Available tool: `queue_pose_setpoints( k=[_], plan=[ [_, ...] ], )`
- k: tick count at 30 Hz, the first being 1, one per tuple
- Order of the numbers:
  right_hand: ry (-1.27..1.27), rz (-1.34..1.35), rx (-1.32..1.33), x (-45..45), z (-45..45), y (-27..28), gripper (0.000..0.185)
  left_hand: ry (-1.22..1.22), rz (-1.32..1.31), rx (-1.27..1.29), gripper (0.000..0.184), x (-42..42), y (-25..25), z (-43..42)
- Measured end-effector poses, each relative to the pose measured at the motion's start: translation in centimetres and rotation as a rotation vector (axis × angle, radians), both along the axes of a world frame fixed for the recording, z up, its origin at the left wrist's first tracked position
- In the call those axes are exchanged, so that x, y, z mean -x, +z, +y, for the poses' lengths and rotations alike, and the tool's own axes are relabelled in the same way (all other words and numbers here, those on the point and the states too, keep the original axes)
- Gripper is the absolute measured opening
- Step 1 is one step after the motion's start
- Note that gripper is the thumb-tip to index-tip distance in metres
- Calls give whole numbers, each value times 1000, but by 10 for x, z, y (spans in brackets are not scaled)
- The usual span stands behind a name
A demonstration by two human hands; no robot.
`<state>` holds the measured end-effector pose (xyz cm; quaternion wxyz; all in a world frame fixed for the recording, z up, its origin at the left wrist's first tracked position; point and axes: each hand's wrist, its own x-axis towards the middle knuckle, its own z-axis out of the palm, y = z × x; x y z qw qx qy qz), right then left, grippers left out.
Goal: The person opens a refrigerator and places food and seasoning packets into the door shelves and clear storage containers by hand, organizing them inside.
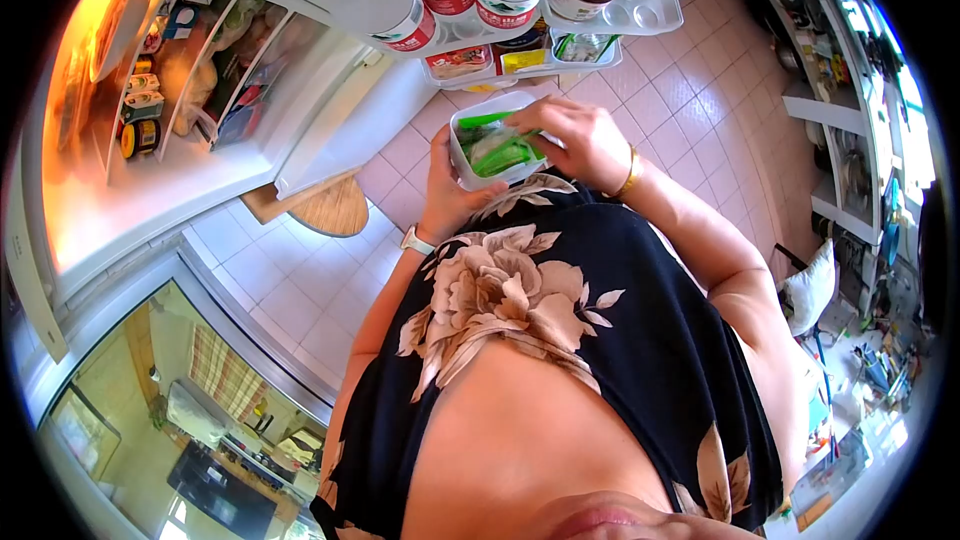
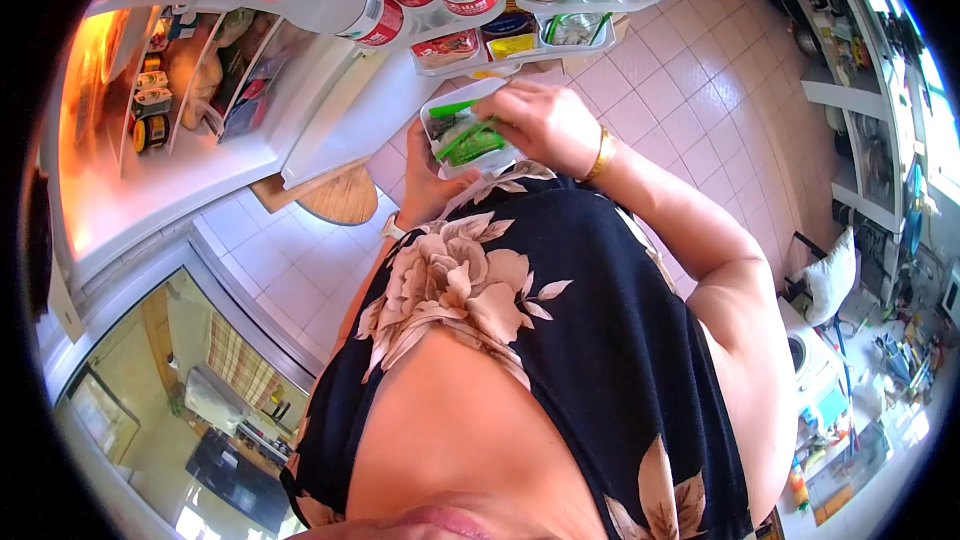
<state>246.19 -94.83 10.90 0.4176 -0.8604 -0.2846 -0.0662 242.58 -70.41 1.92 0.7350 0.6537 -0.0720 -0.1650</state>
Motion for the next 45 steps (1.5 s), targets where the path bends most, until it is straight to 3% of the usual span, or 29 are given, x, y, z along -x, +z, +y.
queue_pose_setpoints(
  k=[7, 9, 13, 14, 15, 17, 19, 26, 28, 30, 32, 38, 43, 45],
  plan=[
    [126, 117, 237, -2, 12, -21, 14, -23, -43, -61, 111, 2, -3, -3],
    [159, 143, 360, -1, 17, -26, 13, -11, -183, -220, 109, 3, -6, -4],
    [190, 291, 393, -5, 18, -22, 16, -21, -125, -223, 109, 3, -3, -5],
    [177, 212, 417, 0, 18, -14, 22, -16, -104, -157, 108, 2, -4, -4],
    [179, 213, 416, 2, 17, -7, 22, -12, -79, -91, 108, 4, -5, -2],
    [95, -169, 201, 0, 13, 8, 26, 13, -67, -76, 109, 5, -12, -1],
    [121, -201, 236, -1, 5, 10, 28, 33, -59, -61, 109, 5, -17, 1],
    [343, -29, 338, 3, 9, -38, 26, -43, -54, -176, 112, 7, -7, -5],
    [305, -14, 358, 1, 10, -27, 25, -57, -44, -184, 113, 4, -8, -8],
    [275, 4, 375, 1, 12, -11, 25, 3, -21, -22, 113, 4, -10, -6],
    [206, -19, 191, 1, 13, 4, 20, 19, -20, -33, 113, 2, -8, -4],
    [305, 293, 170, 3, 3, -22, 14, 9, -90, -170, 112, 4, -22, 5],
    [310, 290, 210, -2, 12, -19, 14, -13, -21, -70, 113, 1, 0, -5],
    [279, 312, 181, -2, 14, -26, 15, 27, -265, -289, 111, -4, -4, -3]
  ],
)
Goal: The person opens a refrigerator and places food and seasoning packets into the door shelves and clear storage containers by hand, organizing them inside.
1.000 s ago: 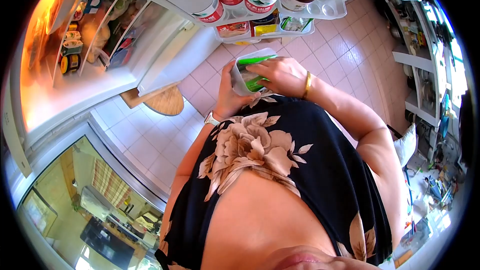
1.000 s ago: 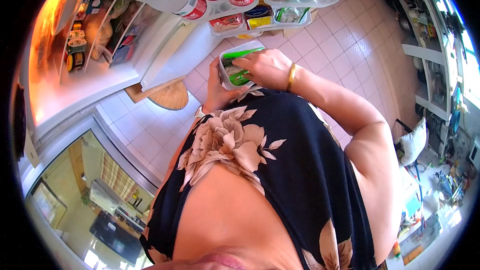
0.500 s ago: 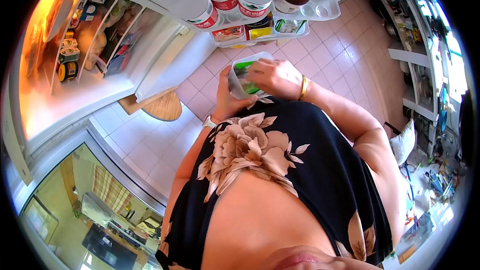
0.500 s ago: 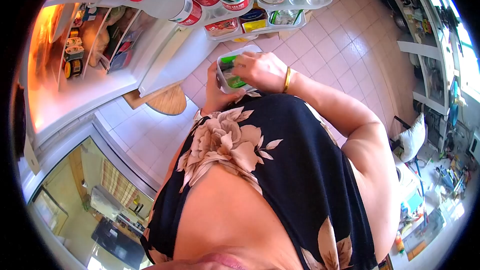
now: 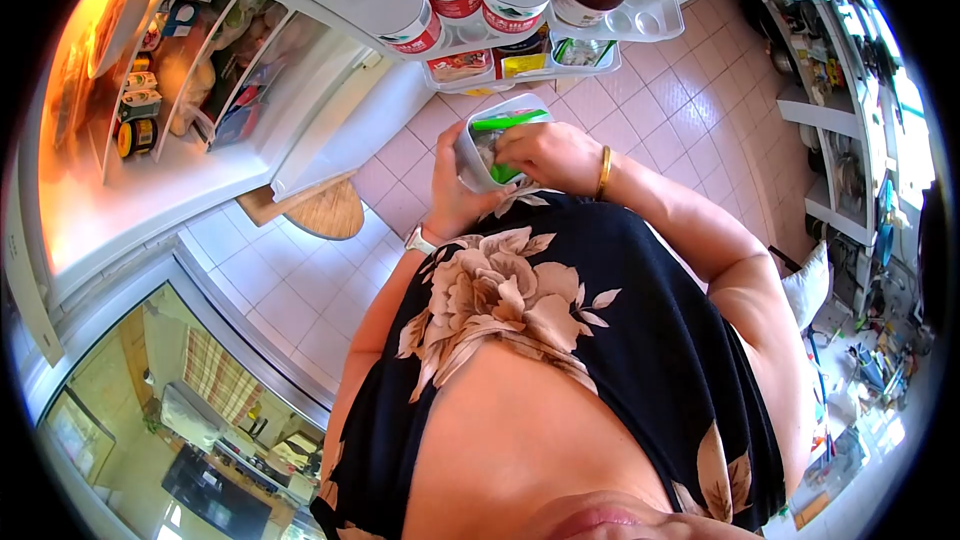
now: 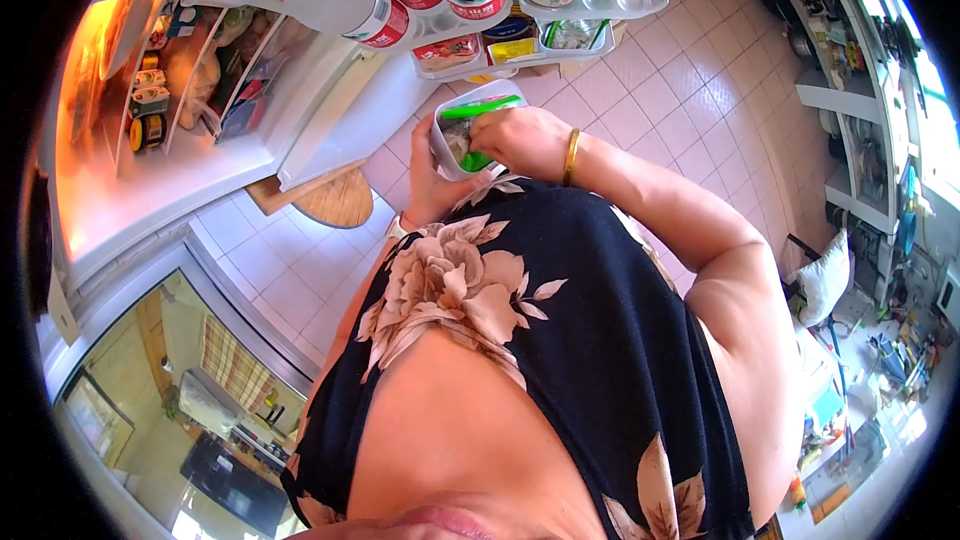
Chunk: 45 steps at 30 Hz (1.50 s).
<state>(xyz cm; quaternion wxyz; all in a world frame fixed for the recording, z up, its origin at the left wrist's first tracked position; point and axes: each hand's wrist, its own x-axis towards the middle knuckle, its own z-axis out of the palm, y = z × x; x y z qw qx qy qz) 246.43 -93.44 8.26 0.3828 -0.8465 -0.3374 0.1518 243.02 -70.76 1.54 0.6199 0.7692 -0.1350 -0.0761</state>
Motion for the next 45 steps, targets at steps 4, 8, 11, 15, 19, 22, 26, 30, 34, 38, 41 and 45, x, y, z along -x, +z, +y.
queue_pose_setpoints(
  k=[4, 8, 11, 15, 19, 22, 26, 30, 34, 38, 41, 45],
  plan=[
    [-7, -64, -45, 4, -1, 5, 30, 19, 109, 133, 108, -3, -7, 5],
    [-51, 2, -90, 11, -6, 20, 34, 59, 111, 209, 107, -4, -8, 7],
    [40, -66, -86, 11, -4, 0, 37, 43, 150, 212, 107, 0, -6, 2],
    [42, -139, -68, 13, -2, 6, 30, 36, 223, 269, 109, 4, -16, -1],
    [-323, -141, -226, 2, -19, 30, 23, 23, 156, 219, 111, 0, -10, 5],
    [-448, -314, -132, -11, -22, 46, 25, -5, 159, 206, 111, -1, -4, 7],
    [-268, -247, -202, -12, -20, 37, 28, -40, 207, 215, 112, 2, -4, 6],
    [-158, -272, -25, 1, -14, 18, 17, -65, 153, 171, 113, 5, -4, -2],
    [-105, -97, -40, 1, -29, 27, 23, -86, 168, 198, 112, 8, -2, -3],
    [-219, -163, -199, 11, -52, 55, 87, -73, 225, 350, 115, 0, 14, -1],
    [-246, -100, -192, 21, -55, 61, 126, -146, 165, 380, 116, -11, 52, -4],
    [-339, -66, -258, 19, -53, 103, 116, -196, 140, 410, 118, -30, 106, -16]
  ],
)
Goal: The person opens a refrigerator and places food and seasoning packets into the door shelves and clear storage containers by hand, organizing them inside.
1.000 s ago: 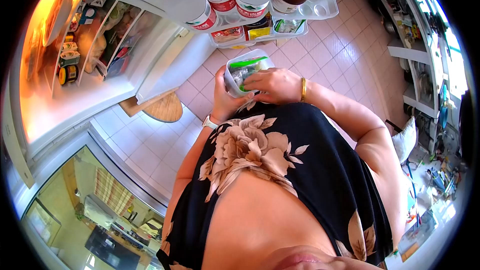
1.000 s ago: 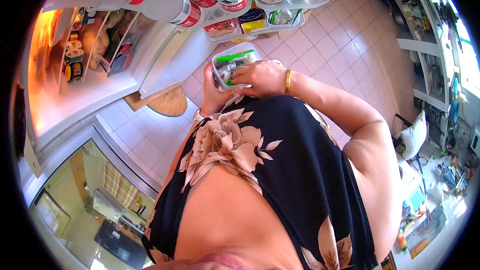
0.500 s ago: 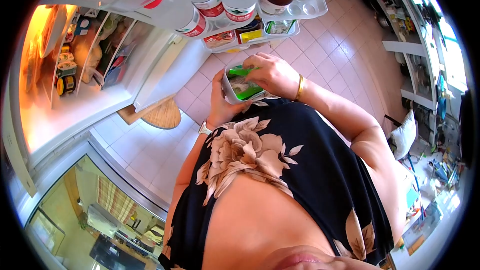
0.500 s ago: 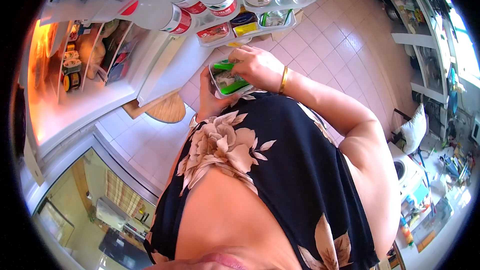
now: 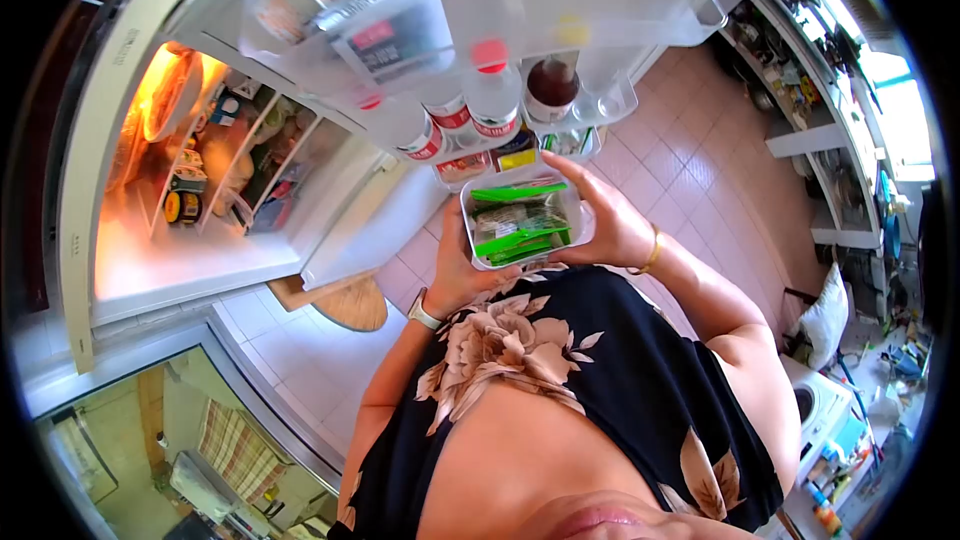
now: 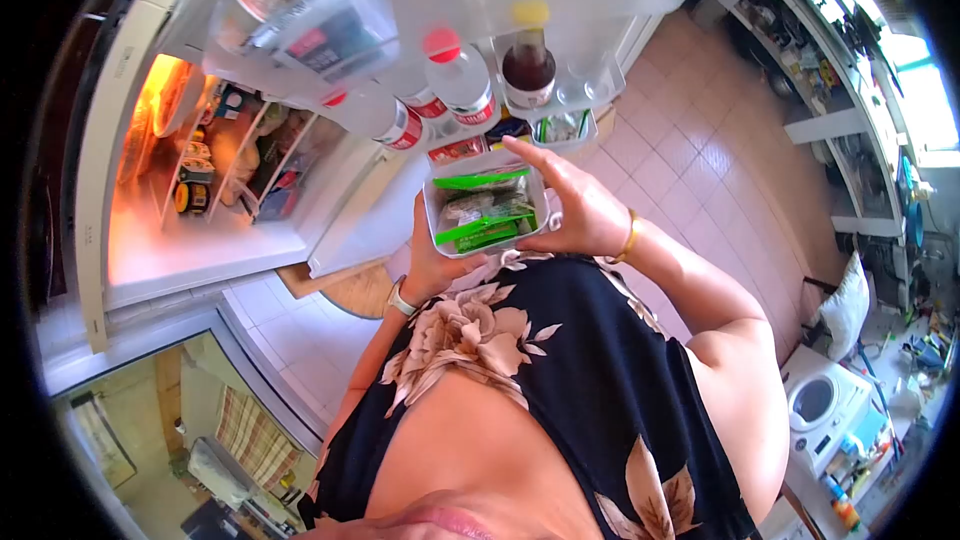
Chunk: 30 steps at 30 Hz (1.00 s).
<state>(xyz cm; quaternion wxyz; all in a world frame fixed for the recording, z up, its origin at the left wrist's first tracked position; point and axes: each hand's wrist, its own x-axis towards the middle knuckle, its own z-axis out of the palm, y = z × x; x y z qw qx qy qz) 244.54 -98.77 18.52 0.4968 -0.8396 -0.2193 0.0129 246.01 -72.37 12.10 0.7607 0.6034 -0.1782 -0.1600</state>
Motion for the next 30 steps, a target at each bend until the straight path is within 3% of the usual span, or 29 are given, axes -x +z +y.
queue_pose_setpoints(
  k=[3, 4, 5, 7, 9, 12, 13, 15, 19, 24, 27, 30],
  plan=[
    [17, -69, -25, -9, -21, 62, 111, -42, -232, -1, 113, -22, 53, 3],
    [30, -103, -59, -11, -30, 88, 111, 56, -547, -123, 108, -32, 75, 12],
    [28, -300, 16, -15, -43, 109, 115, 162, -782, -174, 104, -44, 92, 23],
    [-54, -410, -45, -26, -70, 134, 119, 459, -1146, -206, 96, -72, 123, 41],
    [-98, -488, -146, -44, -79, 173, 120, 808, -1194, -234, 86, -91, 155, 44],
    [-149, -585, -126, -87, -82, 197, 115, 840, -1373, -360, 72, -136, 187, 44],
    [-186, -637, -92, -100, -82, 201, 111, 844, -1387, -351, 72, -142, 191, 43],
    [-230, -723, 27, -128, -82, 186, 108, 695, -1364, -568, 61, -153, 197, 40],
    [-181, -635, -119, -139, -60, 154, 102, 666, -1316, -517, 56, -150, 203, 36],
    [-304, -469, 137, -118, -36, 171, 102, 678, -1335, -579, 58, -149, 208, 39],
    [-131, -535, 31, -135, -53, 166, 102, 642, -1284, -526, 57, -150, 208, 40],
    [-140, -566, -16, -139, -45, 158, 101, 652, -1302, -525, 58, -150, 208, 38]
  ],
)
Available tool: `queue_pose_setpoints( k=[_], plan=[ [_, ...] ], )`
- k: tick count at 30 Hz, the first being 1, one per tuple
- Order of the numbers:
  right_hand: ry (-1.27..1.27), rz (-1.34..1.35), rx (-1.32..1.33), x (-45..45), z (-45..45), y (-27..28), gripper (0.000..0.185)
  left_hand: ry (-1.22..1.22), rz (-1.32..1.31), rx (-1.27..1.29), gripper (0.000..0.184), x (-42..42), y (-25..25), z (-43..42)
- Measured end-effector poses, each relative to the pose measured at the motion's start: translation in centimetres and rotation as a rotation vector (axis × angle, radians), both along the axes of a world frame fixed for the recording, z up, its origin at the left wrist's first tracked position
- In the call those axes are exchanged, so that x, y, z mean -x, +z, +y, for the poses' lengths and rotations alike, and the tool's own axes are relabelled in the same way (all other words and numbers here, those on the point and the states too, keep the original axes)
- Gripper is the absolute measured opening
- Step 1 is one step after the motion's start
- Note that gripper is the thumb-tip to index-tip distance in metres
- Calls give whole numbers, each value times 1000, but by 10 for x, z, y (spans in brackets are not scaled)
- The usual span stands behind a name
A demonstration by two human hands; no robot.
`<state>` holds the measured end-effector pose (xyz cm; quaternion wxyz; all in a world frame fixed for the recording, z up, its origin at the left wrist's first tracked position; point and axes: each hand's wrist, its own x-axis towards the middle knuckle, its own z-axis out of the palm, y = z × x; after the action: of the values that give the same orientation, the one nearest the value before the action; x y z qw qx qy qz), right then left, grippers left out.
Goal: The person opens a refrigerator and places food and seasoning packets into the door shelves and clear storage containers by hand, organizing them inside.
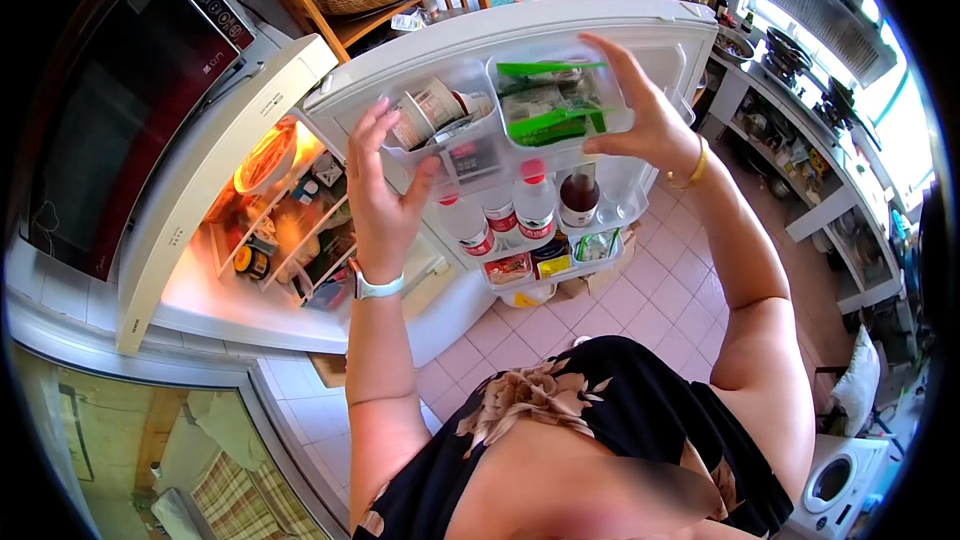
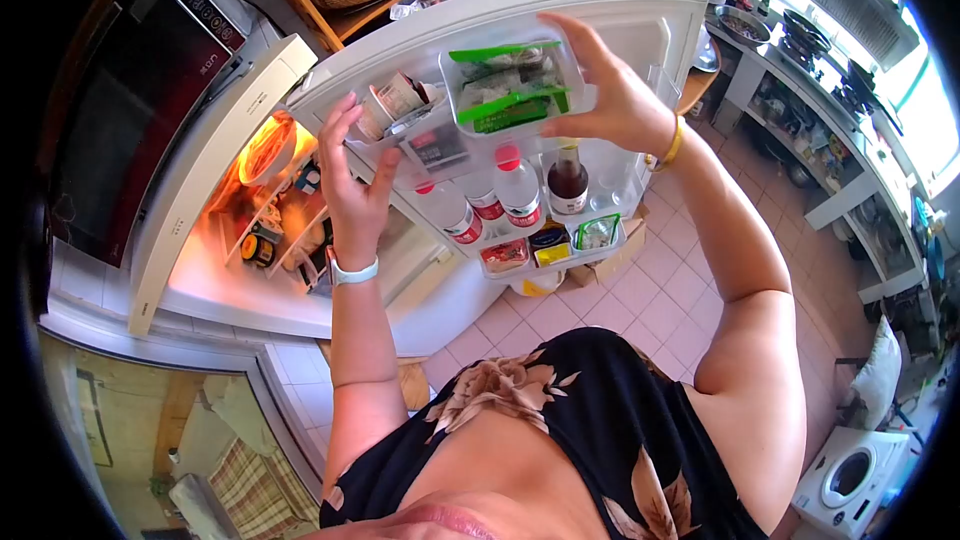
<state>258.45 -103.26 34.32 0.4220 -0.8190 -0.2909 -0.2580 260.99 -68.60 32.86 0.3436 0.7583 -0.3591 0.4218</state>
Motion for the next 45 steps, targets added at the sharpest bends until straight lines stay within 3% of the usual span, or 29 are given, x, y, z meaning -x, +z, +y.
queue_pose_setpoints(
  k=[5, 7, 9, 17, 19, 20, 24, 25, 27, 29, 30, 31, 33, 35, 37, 38, 39, 41, 42, 45],
  plan=[
    [-55, -51, 53, -3, -15, 18, 96, -8, 21, -22, 58, 1, 3, 2],
    [-30, 144, 0, -2, -27, 22, 93, -12, 18, -17, 59, 1, 3, 2],
    [-21, 26, 68, -7, -29, 13, 89, -16, 18, -14, 59, 0, 1, 2],
    [-309, 215, 147, 18, 27, 12, 104, -55, 4, 3, 61, -3, -5, 9],
    [-505, -267, 302, 13, 27, -5, 103, -53, -3, -13, 62, -3, -5, 8],
    [-507, -264, 299, 17, 22, -6, 103, -49, -10, -27, 63, -2, -4, 8],
    [-427, 74, 265, 29, 13, -8, 94, -12, -59, -27, 67, 4, 1, 2],
    [-420, 178, 262, 32, 14, -11, 90, 68, -192, -36, 66, 8, 6, -3],
    [-450, 172, 279, 34, 19, -10, 86, 138, -318, -52, 65, 17, 23, -17],
    [-434, 71, 296, 32, 19, -10, 84, 22, -330, -252, 59, 27, 51, -43],
    [-441, 62, 296, 33, 20, -9, 82, -23, -324, -257, 46, 31, 63, -62],
    [-445, 68, 295, 33, 19, -10, 82, -28, -320, -258, 46, 31, 63, -72],
    [-426, 144, 244, 32, 14, -11, 83, 21, -313, -525, 34, 29, 64, -91],
    [-419, 212, 187, 35, 16, -7, 81, -35, -300, -507, 26, 25, 58, -99],
    [-404, -234, 111, 36, 18, -7, 77, -31, -214, -628, 26, 22, 56, -98],
    [-368, -292, 123, 39, 19, -1, 62, -102, -258, -580, 21, 19, 59, -98],
    [-370, -288, 120, 40, 19, 5, 62, -105, -256, -583, 21, 18, 64, -98],
    [-252, -471, 358, 37, 17, 16, 43, -89, 5, -765, 18, 17, 73, -100],
    [-173, -406, 318, 34, 19, 21, 26, -58, -6, -775, 14, 14, 74, -102],
    [-90, -321, 406, 23, 13, 32, 20, -101, 148, -833, 12, 7, 84, -102]
  ],
)
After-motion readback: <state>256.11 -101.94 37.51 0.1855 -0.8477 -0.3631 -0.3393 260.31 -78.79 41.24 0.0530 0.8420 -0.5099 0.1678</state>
